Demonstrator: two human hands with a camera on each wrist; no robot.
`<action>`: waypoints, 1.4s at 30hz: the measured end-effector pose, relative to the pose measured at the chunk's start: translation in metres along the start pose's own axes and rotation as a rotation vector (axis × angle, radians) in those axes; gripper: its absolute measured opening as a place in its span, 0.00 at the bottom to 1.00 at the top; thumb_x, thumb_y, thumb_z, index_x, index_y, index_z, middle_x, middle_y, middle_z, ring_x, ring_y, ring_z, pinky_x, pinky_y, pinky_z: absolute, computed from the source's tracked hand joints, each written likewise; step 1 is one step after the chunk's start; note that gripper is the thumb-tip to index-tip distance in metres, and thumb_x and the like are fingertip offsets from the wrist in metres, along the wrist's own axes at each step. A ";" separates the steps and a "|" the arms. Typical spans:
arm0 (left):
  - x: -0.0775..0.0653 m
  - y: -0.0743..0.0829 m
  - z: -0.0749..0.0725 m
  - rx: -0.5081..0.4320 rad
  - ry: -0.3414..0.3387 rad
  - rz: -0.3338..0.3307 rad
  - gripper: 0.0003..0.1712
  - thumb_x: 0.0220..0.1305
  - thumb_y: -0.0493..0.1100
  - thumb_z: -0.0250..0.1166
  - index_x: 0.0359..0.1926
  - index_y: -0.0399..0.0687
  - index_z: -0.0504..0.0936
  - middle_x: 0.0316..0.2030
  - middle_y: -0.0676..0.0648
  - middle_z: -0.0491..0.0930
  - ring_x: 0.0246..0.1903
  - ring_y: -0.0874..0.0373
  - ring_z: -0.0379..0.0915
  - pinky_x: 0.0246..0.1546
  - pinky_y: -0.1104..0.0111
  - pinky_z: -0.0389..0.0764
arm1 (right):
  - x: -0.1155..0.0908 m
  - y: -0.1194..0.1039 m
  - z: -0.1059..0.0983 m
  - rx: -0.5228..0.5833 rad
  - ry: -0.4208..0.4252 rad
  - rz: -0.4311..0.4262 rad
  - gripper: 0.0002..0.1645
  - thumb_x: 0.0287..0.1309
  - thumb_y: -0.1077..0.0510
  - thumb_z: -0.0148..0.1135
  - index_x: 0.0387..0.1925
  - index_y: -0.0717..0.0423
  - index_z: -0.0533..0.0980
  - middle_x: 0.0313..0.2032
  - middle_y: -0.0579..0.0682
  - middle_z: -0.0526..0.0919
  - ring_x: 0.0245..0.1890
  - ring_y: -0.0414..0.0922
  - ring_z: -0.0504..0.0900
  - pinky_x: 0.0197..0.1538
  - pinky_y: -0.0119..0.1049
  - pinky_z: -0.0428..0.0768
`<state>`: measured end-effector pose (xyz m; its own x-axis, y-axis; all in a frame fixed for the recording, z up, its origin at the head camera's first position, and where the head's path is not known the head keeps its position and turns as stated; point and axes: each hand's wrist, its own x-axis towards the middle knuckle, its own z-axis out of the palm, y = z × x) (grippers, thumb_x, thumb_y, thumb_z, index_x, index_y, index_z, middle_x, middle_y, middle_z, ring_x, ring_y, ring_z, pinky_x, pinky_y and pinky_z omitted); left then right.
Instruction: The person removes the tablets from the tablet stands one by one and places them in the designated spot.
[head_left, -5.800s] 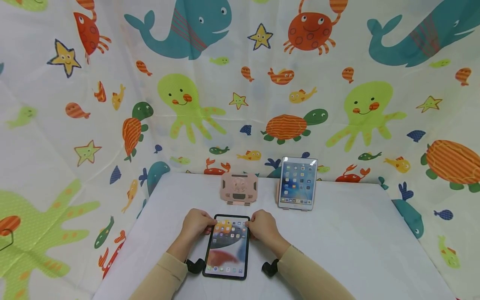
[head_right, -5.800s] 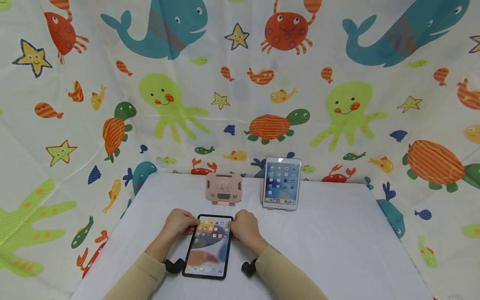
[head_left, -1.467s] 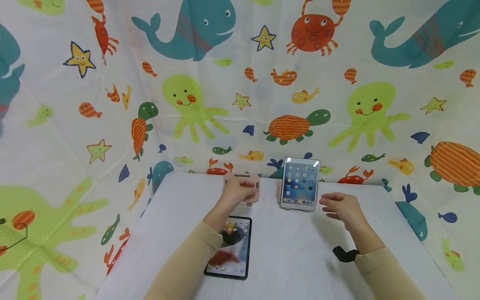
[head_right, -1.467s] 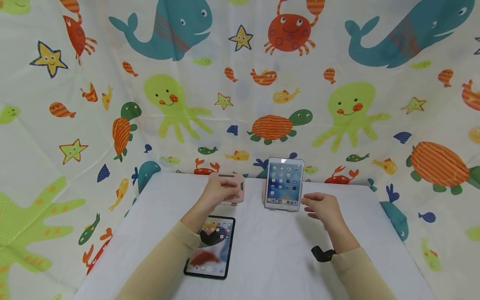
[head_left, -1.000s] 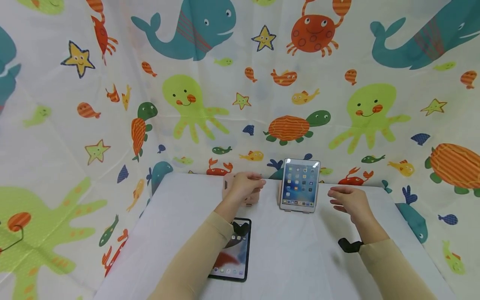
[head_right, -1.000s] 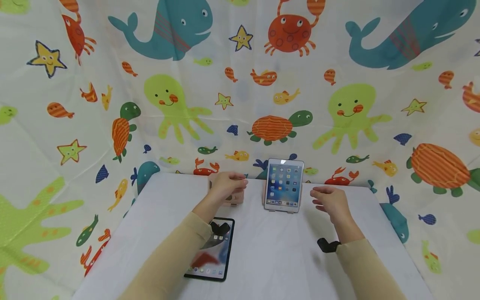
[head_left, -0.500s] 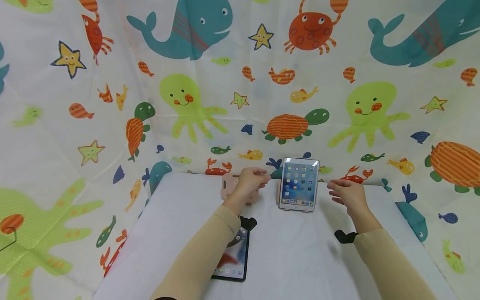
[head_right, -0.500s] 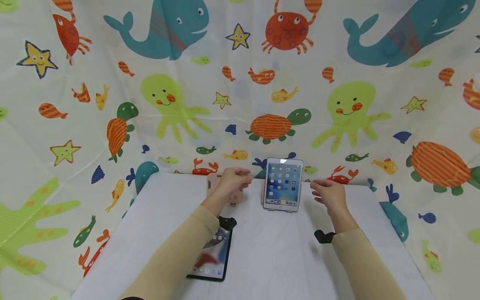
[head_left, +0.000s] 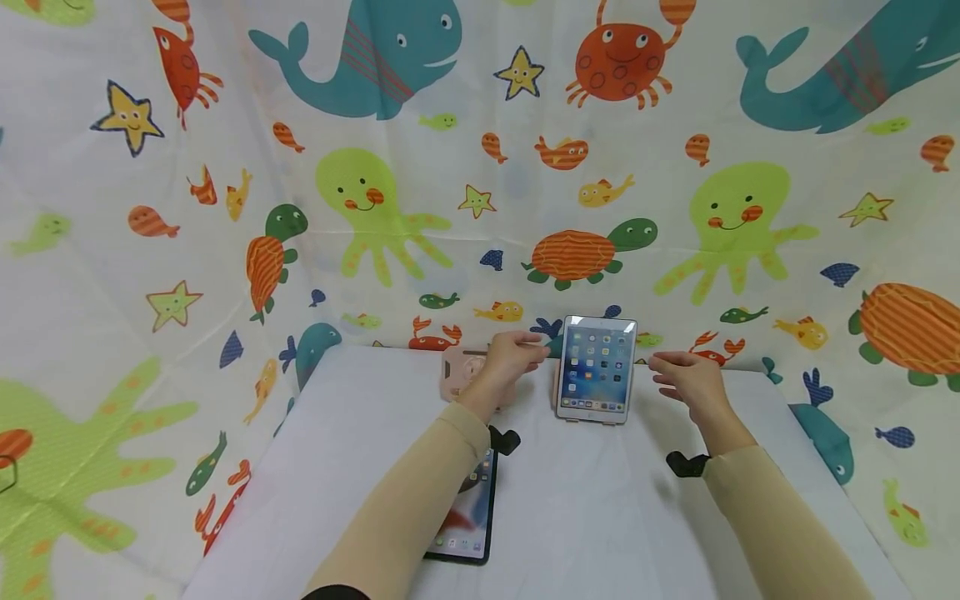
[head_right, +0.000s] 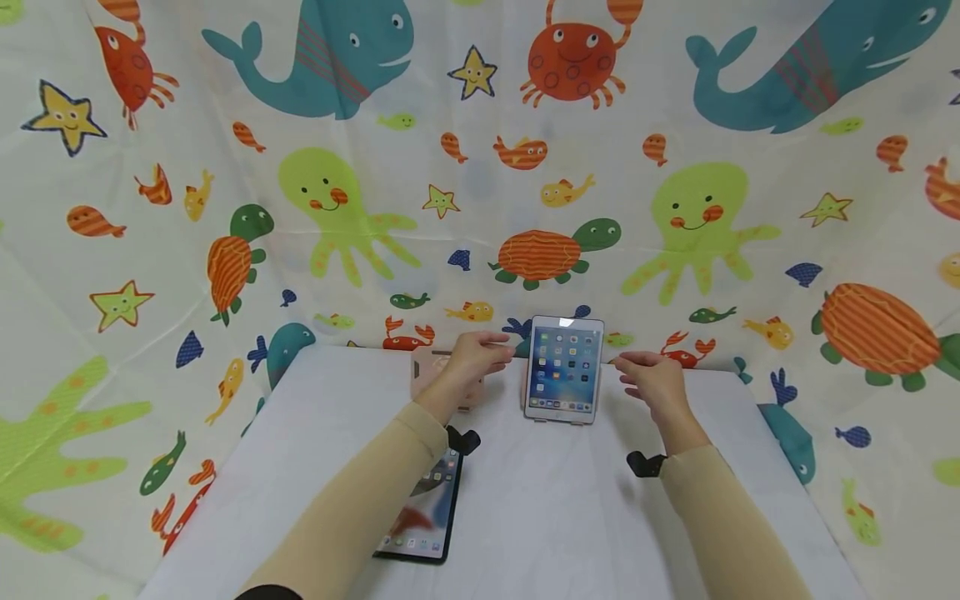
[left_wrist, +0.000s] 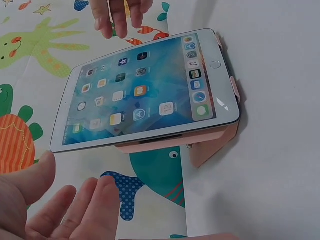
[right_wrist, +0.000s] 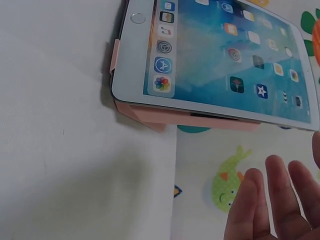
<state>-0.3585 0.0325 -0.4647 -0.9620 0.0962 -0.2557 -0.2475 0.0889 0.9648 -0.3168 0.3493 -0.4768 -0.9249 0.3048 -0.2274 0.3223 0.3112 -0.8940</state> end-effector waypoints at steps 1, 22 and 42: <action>0.001 0.001 0.001 0.012 -0.004 0.002 0.22 0.69 0.44 0.76 0.62 0.53 0.86 0.46 0.51 0.90 0.48 0.55 0.87 0.63 0.57 0.86 | 0.001 0.000 0.000 0.001 -0.010 0.000 0.39 0.69 0.35 0.69 0.72 0.52 0.77 0.69 0.58 0.81 0.62 0.55 0.86 0.54 0.35 0.91; 0.027 0.003 0.033 0.340 0.051 0.113 0.20 0.73 0.50 0.72 0.62 0.53 0.86 0.46 0.50 0.88 0.42 0.55 0.84 0.54 0.60 0.89 | 0.026 -0.012 0.016 0.028 -0.079 -0.004 0.40 0.72 0.35 0.67 0.76 0.49 0.74 0.76 0.57 0.74 0.71 0.57 0.77 0.74 0.51 0.79; 0.039 0.005 0.047 0.370 0.033 0.135 0.22 0.76 0.50 0.70 0.65 0.51 0.85 0.55 0.48 0.87 0.50 0.56 0.82 0.60 0.62 0.88 | 0.032 -0.026 0.019 0.032 -0.116 -0.035 0.35 0.75 0.42 0.65 0.74 0.55 0.75 0.63 0.55 0.82 0.67 0.58 0.79 0.75 0.52 0.78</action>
<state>-0.3919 0.0834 -0.4727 -0.9877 0.1003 -0.1198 -0.0656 0.4294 0.9007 -0.3589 0.3338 -0.4681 -0.9533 0.1871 -0.2371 0.2842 0.2904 -0.9137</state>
